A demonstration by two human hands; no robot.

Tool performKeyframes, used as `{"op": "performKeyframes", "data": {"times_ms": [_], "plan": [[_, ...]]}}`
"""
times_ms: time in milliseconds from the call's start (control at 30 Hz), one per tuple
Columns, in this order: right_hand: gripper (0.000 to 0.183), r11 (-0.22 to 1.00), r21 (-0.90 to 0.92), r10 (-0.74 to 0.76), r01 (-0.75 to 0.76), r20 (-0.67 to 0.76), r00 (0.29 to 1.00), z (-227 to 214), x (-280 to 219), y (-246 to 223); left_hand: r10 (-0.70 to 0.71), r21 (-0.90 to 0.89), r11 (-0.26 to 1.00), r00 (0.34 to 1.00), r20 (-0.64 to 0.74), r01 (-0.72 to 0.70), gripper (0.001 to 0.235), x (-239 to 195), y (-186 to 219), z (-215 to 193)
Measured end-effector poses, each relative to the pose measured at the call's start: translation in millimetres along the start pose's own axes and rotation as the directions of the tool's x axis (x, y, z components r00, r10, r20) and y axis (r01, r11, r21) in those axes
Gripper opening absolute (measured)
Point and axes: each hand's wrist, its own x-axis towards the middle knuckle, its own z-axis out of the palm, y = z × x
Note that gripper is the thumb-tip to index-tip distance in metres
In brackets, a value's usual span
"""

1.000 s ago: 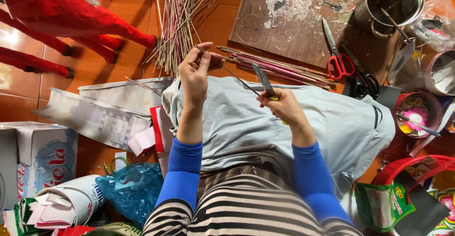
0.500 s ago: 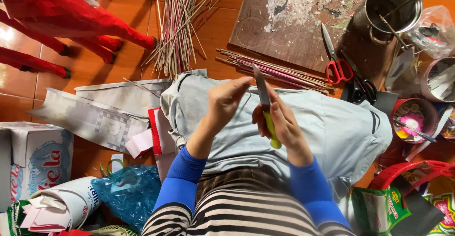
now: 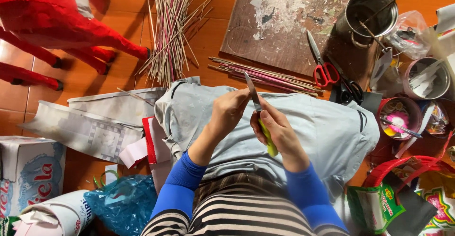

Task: Shaping the ends of thin wooden sticks using a small knife.

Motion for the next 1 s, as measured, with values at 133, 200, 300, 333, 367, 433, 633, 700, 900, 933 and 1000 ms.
{"op": "performKeyframes", "data": {"times_ms": [133, 200, 300, 333, 367, 433, 633, 700, 900, 933, 1000], "plan": [[0.059, 1.0, 0.009, 0.003, -0.002, -0.02, 1.0, -1.4, 1.1, 2.7, 0.008, 0.01, 1.0, 1.0, 0.011, -0.008, 0.026, -1.8, -1.1, 1.7], [0.056, 0.997, 0.066, -0.033, 0.033, 0.003, 0.999, -4.0, 0.3, 7.3, 0.015, 0.044, 0.999, 1.0, 0.019, -0.016, 0.027, -3.5, -4.5, 4.4], [0.055, 0.996, 0.088, -0.03, 0.029, 0.011, 1.0, -8.2, -0.4, 8.5, 0.02, 0.056, 0.998, 0.999, 0.03, -0.021, 0.026, -3.7, -4.0, 6.8], [0.055, 0.996, 0.087, -0.036, 0.036, 0.002, 0.999, -8.6, 0.1, 9.1, 0.026, 0.049, 0.998, 0.999, 0.035, -0.027, 0.026, -3.5, -4.2, 6.9], [0.055, 0.997, 0.071, -0.041, 0.04, 0.007, 0.999, -9.3, 0.1, 9.9, 0.021, 0.053, 0.998, 0.999, 0.033, -0.023, 0.025, -3.4, -4.4, 7.6], [0.055, 0.997, 0.053, -0.057, 0.057, -0.003, 0.998, -9.5, 0.8, 9.9, 0.027, 0.043, 0.999, 0.999, 0.04, -0.029, 0.024, -2.4, -4.7, 8.4], [0.051, 0.991, 0.094, -0.089, 0.092, -0.033, 0.995, -15.8, 3.6, 26.5, 0.078, 0.031, 0.996, 0.995, 0.058, -0.08, 0.02, -1.4, -4.1, 9.7], [0.049, 0.984, 0.133, -0.125, 0.119, 0.037, 0.991, -14.4, 2.0, 25.7, 0.065, 0.098, 0.993, 0.998, 0.024, -0.067, 0.018, -1.3, -2.5, 11.1], [0.046, 0.988, 0.114, -0.116, 0.108, 0.063, 0.991, -12.9, -3.2, 14.8, 0.142, 0.144, 0.978, 0.988, 0.067, -0.15, 0.014, -1.3, 6.6, 14.6], [0.046, 0.985, 0.108, -0.136, 0.132, 0.034, 0.99, -11.0, -8.0, 6.6, 0.162, 0.118, 0.978, 0.983, 0.081, -0.171, 0.014, 0.3, 9.3, 17.9], [0.046, 0.983, 0.181, -0.009, 0.009, 0.003, 1.0, -2.6, -11.2, -9.0, 0.139, 0.062, 0.988, 0.989, 0.05, -0.142, 0.014, 3.8, 10.5, 18.3]]}}
